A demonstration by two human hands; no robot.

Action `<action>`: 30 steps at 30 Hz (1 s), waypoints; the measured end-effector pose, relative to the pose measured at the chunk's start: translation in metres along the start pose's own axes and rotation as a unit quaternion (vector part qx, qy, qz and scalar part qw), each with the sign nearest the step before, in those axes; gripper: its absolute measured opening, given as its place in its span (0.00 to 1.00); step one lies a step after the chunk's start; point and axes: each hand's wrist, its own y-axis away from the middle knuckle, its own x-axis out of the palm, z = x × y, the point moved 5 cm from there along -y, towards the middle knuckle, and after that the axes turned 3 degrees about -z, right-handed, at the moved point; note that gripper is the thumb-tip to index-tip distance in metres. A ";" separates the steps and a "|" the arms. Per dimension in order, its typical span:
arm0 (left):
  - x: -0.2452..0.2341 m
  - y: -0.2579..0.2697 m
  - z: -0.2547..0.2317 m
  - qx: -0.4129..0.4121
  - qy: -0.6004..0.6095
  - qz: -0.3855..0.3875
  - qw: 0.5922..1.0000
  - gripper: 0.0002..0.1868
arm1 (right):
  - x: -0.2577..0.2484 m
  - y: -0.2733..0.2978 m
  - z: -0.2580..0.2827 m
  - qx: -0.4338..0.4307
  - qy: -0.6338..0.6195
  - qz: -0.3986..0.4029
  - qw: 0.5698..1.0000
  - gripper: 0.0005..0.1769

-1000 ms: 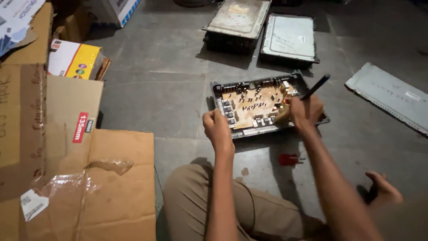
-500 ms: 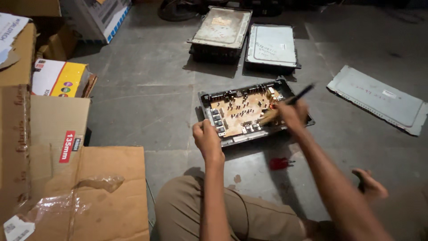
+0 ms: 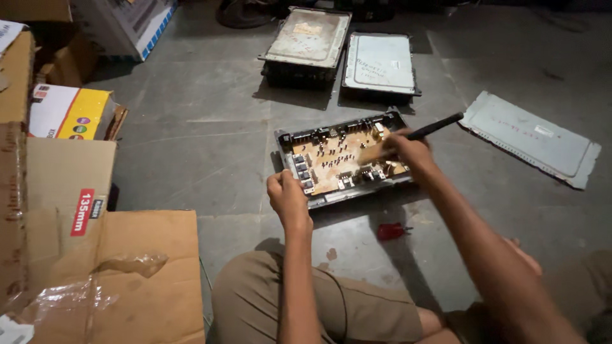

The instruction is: The person sits on the floor and works on an open electronic device. They use a brush to clean the circuit board and a screwdriver to adjust components.

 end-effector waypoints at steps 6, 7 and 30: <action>0.003 -0.002 0.008 0.001 -0.009 -0.001 1.000 0.10 | -0.058 -0.015 -0.039 0.137 0.035 0.074 0.987 0.15; 0.003 -0.003 0.009 0.002 -0.011 -0.001 1.000 0.10 | -0.061 -0.015 -0.043 0.174 0.062 0.129 0.974 0.15; 0.004 -0.004 0.014 0.002 -0.024 0.032 0.999 0.11 | -0.044 -0.040 0.009 -0.246 0.241 0.052 0.937 0.15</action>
